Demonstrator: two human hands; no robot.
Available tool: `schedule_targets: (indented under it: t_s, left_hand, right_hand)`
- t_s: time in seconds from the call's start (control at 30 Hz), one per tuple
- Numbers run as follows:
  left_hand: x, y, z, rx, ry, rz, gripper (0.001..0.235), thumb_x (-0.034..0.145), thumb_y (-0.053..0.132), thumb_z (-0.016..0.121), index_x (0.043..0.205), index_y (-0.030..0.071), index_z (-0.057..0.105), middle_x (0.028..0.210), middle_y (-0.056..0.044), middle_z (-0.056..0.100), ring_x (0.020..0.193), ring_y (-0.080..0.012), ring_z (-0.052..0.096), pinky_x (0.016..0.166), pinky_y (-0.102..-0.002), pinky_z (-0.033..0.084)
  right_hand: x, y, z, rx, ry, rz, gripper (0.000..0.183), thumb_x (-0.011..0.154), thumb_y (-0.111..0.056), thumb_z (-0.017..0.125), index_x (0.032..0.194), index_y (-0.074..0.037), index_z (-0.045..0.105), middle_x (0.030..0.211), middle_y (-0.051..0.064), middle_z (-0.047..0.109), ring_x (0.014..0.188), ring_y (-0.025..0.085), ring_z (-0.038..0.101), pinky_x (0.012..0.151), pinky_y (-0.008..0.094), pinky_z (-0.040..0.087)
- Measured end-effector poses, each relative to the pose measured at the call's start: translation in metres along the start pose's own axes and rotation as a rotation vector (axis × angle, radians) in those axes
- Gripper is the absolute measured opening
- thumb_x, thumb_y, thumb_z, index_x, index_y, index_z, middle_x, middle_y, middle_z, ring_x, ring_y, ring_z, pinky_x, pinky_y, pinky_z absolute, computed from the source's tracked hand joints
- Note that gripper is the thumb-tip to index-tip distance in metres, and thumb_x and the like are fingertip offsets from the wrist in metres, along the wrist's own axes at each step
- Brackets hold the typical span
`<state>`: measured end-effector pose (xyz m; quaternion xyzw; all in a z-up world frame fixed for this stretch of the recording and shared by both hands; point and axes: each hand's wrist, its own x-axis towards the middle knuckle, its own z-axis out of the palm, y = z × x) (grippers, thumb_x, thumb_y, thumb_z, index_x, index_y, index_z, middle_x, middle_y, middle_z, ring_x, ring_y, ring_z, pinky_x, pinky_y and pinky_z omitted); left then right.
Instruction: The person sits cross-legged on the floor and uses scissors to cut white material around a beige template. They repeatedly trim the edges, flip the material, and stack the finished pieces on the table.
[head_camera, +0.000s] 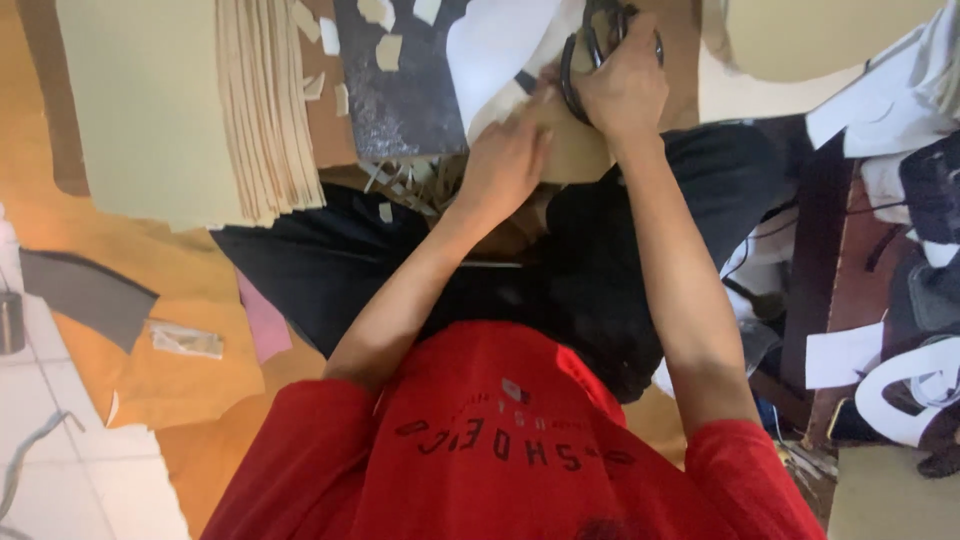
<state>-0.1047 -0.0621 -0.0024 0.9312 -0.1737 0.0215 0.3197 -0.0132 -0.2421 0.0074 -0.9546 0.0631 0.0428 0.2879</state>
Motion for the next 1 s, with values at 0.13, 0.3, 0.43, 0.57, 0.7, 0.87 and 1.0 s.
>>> schedule_targets:
  t_s: [0.13,0.3,0.43,0.57,0.7,0.87,1.0]
  left_hand:
    - [-0.025,-0.007,-0.033,-0.247,0.368,-0.041,0.038,0.107,0.003,0.059,0.142,0.016,0.055,0.073,0.001,0.059,0.058,-0.0126,0.049,0.055,-0.03,0.043]
    - [-0.017,-0.029,-0.068,-0.218,0.614,-0.218,0.027,0.113,0.018,0.036,0.123,0.0,0.055,0.105,-0.012,0.064,0.085,-0.0222,0.057,0.074,-0.033,0.044]
    - [-0.001,-0.069,-0.062,0.058,0.43,-0.294,0.027,0.104,-0.007,0.047,0.125,-0.005,0.064,0.129,-0.026,0.043,0.111,-0.0451,0.057,0.079,-0.045,0.054]
    - [-0.004,-0.072,-0.064,0.261,0.451,-0.302,0.046,0.106,-0.002,0.06,0.149,0.015,0.059,0.153,-0.037,0.027,0.128,-0.0553,0.057,0.1,-0.055,0.055]
    - [-0.009,-0.081,-0.058,0.127,0.507,-0.347,0.047,0.107,0.006,0.057,0.153,0.014,0.046,0.089,-0.006,0.069,0.075,-0.0209,0.058,0.068,-0.038,0.051]
    - [0.003,-0.084,-0.066,0.153,0.667,-0.342,0.019,0.107,0.025,0.064,0.122,0.013,0.062,0.056,0.004,0.053,0.045,-0.0134,0.051,0.043,-0.03,0.041]
    - [-0.006,-0.058,-0.083,-0.252,0.506,-0.394,0.04,0.107,0.01,0.034,0.146,0.009,0.038,0.106,-0.01,0.051,0.079,-0.0198,0.05,0.071,-0.033,0.041]
  right_hand:
    - [0.03,0.041,-0.004,-0.044,0.241,-0.334,0.043,0.1,-0.041,0.082,0.079,-0.012,0.059,0.075,0.007,0.061,0.067,0.028,0.06,0.057,0.043,0.042]
    - [0.056,0.067,-0.003,-0.046,0.26,-0.141,0.049,0.098,-0.036,0.086,0.119,-0.005,0.054,0.111,0.021,0.072,0.101,0.046,0.07,0.072,0.057,0.056]
    - [0.073,0.068,0.009,-0.204,0.331,-0.04,0.05,0.094,-0.031,0.085,0.124,-0.003,0.056,0.117,0.019,0.07,0.107,0.044,0.066,0.082,0.057,0.053]
    - [0.064,0.056,0.007,-0.214,0.365,-0.091,0.049,0.098,-0.023,0.083,0.129,-0.002,0.053,0.12,0.022,0.062,0.112,0.047,0.062,0.088,0.056,0.052]
    - [0.024,0.012,-0.019,-0.095,0.264,-0.359,0.036,0.106,-0.013,0.063,0.137,0.005,0.058,0.132,0.028,0.054,0.122,0.045,0.047,0.103,0.053,0.042]
    - [0.021,-0.01,-0.025,-0.052,0.128,-0.411,0.06,0.088,-0.032,0.091,0.13,-0.006,0.057,0.096,0.009,0.066,0.094,0.035,0.054,0.081,0.046,0.035]
    - [0.02,-0.017,-0.024,0.394,-0.029,-0.303,0.018,0.102,-0.024,0.078,0.098,-0.011,0.067,0.084,-0.002,0.056,0.077,0.013,0.049,0.066,0.03,0.037]
